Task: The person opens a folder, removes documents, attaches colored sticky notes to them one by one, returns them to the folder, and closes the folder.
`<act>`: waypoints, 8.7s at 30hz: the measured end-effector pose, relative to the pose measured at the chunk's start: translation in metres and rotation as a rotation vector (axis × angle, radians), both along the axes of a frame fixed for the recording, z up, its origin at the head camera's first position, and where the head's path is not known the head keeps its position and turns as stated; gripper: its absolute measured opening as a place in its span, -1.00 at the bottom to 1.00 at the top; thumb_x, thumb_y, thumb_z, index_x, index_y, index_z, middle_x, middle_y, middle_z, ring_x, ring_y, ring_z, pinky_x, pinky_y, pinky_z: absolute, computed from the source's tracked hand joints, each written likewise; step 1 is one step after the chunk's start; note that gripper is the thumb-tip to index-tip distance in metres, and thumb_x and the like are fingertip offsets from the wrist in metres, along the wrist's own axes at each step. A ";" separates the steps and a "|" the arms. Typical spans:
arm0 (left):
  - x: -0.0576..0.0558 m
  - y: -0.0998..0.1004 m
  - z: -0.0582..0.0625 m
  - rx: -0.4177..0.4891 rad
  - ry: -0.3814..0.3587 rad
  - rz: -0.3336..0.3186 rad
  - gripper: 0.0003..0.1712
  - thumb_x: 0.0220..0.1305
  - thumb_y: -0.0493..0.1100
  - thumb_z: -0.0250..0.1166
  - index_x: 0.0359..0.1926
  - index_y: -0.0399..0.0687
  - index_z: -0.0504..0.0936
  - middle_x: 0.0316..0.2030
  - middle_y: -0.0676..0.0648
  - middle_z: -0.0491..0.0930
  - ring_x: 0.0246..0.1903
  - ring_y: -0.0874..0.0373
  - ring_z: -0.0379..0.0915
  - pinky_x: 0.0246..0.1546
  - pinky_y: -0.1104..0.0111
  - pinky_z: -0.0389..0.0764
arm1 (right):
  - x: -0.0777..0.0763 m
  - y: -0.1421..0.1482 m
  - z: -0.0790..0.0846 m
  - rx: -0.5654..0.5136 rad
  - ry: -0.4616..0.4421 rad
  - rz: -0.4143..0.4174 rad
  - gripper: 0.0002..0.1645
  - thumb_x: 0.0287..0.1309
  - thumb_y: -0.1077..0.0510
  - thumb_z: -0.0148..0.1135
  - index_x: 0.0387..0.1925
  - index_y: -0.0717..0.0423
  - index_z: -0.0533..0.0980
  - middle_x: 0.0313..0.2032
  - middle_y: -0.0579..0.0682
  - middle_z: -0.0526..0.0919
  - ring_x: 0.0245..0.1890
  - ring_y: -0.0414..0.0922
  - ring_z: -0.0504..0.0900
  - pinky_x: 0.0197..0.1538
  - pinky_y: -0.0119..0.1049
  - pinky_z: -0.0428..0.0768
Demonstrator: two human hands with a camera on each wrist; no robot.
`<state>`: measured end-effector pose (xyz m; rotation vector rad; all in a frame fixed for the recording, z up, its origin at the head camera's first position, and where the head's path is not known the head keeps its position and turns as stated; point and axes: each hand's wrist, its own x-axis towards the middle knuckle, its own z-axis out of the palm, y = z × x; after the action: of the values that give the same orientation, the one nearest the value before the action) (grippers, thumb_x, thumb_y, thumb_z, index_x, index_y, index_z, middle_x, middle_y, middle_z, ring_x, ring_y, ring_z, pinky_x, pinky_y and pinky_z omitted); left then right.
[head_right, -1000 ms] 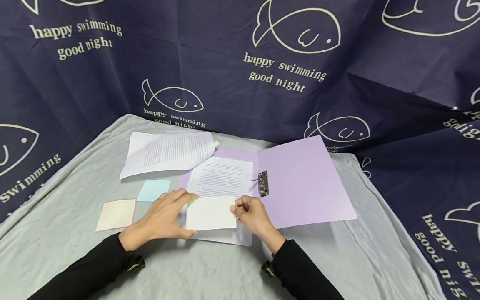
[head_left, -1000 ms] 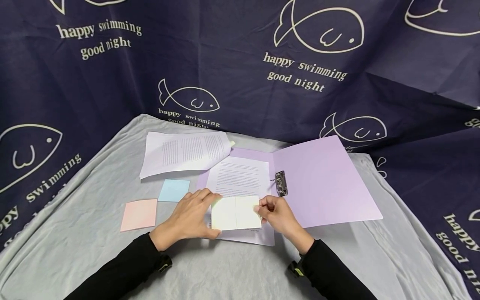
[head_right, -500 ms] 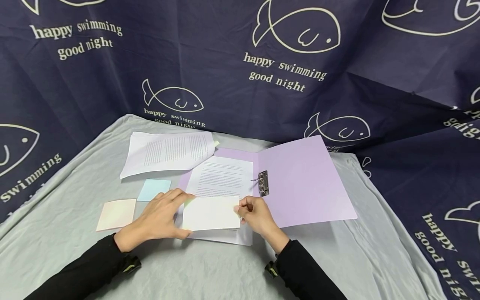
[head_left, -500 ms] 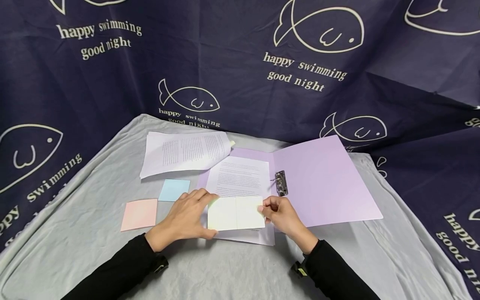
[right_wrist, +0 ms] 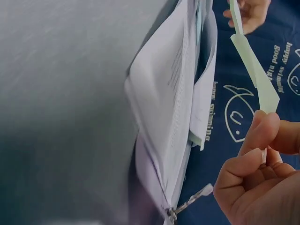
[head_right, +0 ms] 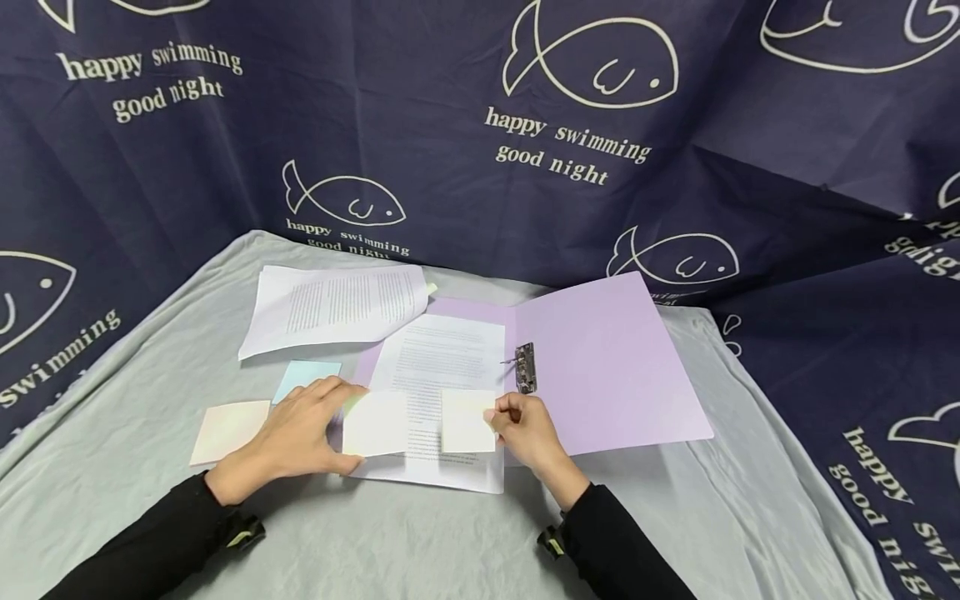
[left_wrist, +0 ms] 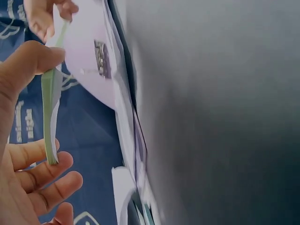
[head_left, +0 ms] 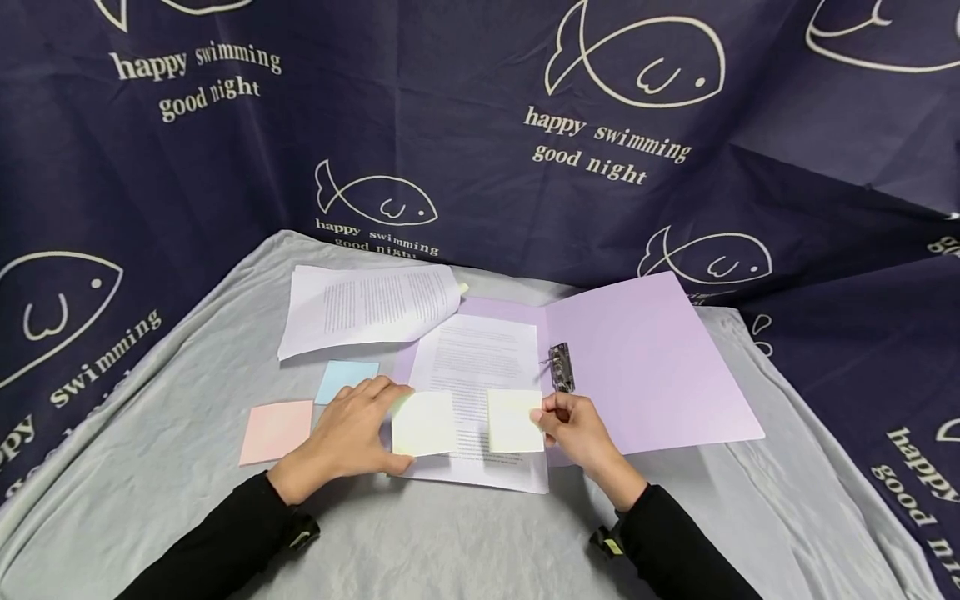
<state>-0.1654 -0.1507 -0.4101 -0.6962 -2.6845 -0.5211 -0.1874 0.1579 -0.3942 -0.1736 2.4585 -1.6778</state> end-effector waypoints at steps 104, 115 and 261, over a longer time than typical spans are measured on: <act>0.003 0.003 0.010 -0.193 -0.473 -0.306 -0.47 -0.11 0.03 0.47 -0.10 -0.12 0.64 0.06 -0.26 0.46 0.07 -0.13 0.36 -0.07 -0.03 0.39 | -0.059 -0.078 -0.024 1.047 0.647 0.395 -0.87 0.03 0.22 0.29 -0.54 -0.06 0.66 -0.52 -0.08 0.58 -0.49 -0.13 0.57 -0.50 -0.20 0.50; -0.001 0.005 0.010 -0.193 -0.438 -0.331 -0.52 -0.13 0.01 0.47 -0.16 -0.12 0.66 -0.05 -0.17 0.50 -0.09 -0.06 0.45 -0.15 0.13 0.45 | -0.062 -0.074 -0.029 0.911 0.599 0.418 -0.95 0.04 0.19 0.33 -0.48 0.02 0.60 -0.49 -0.07 0.45 -0.52 -0.15 0.46 -0.45 -0.27 0.46; -0.046 0.026 0.006 -0.272 -0.534 -0.257 -0.18 -0.34 -0.18 0.59 0.11 0.22 0.57 0.20 -0.14 0.30 0.07 -0.07 0.35 -0.15 0.08 0.44 | -0.034 -0.022 -0.015 1.021 0.197 0.605 -0.11 0.20 -0.20 0.11 0.37 0.22 0.11 0.38 0.12 0.03 0.35 0.07 0.02 0.15 0.14 0.22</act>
<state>-0.2109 -0.1251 -0.4040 -1.1243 -3.2242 -0.4573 -0.2214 0.1358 -0.4090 -0.8359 2.6545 -0.1125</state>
